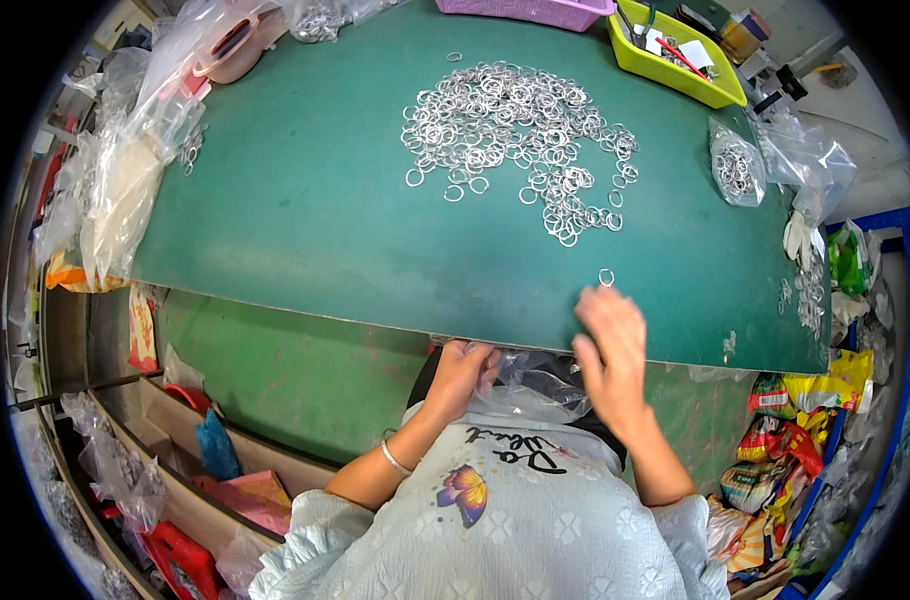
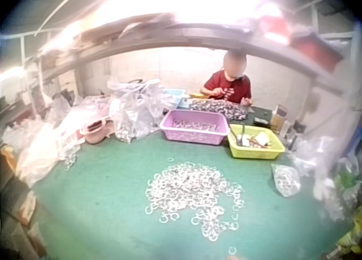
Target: The person sorts through a pile of metal rings on a workbench, picks them up individually or in small groups, and places them into a clear plastic bag.
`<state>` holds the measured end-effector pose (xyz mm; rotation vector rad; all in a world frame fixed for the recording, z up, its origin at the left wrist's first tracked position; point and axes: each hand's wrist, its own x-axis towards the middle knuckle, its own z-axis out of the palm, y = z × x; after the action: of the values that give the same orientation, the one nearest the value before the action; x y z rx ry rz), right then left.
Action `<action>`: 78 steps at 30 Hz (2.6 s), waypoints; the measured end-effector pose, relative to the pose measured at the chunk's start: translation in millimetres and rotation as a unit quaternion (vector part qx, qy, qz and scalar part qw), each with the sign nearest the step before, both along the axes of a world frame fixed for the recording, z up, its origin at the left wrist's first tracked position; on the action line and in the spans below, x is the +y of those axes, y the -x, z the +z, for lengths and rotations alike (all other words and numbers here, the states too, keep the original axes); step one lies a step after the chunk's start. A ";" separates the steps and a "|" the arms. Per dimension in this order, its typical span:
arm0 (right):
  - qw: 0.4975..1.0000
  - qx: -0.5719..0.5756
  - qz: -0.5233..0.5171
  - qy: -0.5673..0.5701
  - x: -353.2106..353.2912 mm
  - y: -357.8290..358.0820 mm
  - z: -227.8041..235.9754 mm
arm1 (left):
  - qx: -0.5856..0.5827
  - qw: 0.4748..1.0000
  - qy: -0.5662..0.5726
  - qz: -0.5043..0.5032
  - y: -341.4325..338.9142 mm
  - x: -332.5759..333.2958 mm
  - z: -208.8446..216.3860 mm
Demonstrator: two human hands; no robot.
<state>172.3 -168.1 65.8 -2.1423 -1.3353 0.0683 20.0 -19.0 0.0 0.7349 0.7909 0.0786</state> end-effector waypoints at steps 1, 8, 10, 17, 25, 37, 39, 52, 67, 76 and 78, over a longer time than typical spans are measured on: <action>0.999 -0.022 -0.039 0.009 6.4 -10.9 0.1 | 0.006 1.000 -0.002 -0.001 0.3 -0.2 1.5; 0.982 -0.124 -0.142 0.030 38.8 -63.5 -8.0 | 0.014 1.000 -0.005 -0.011 -3.0 0.3 4.2; 0.980 -0.132 -0.146 0.034 39.2 -81.6 -18.0 | 0.009 1.000 -0.003 -0.011 -3.7 0.9 3.3; 0.981 -0.061 -0.174 -0.057 24.9 -91.0 1.7 | 0.011 1.000 -0.002 -0.005 -2.4 1.1 4.2; 0.913 0.325 -0.201 -0.144 -1.7 -100.8 -3.1 | 0.002 1.000 -0.001 -0.007 -2.1 0.2 1.9; 0.988 0.038 -0.142 -0.041 18.0 -59.7 6.4 | 0.004 1.000 -0.008 -0.009 -2.8 -0.3 0.8; 0.991 0.034 -0.124 -0.042 22.3 -49.3 -1.3 | 0.002 1.000 -0.014 -0.018 -2.2 0.4 0.2; 0.990 0.116 0.051 -0.056 19.2 -15.6 19.8 | 0.006 1.000 -0.008 -0.002 -1.5 -0.6 1.7; 0.990 -0.072 -0.103 0.062 34.1 -73.2 5.9 | 0.013 1.000 -0.009 -0.005 -2.5 1.4 2.6; 0.994 -0.013 -0.041 0.096 8.5 -12.2 22.1 | 0.016 1.000 -0.011 -0.002 -4.0 -0.8 7.1; 0.996 0.003 -0.012 0.093 7.4 5.2 22.0 | 0.003 1.000 -0.018 -0.007 -4.5 0.1 7.4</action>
<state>167.1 -160.7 87.8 -2.3101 -1.3469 0.1966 24.6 -18.9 7.4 0.7755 0.7919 0.0786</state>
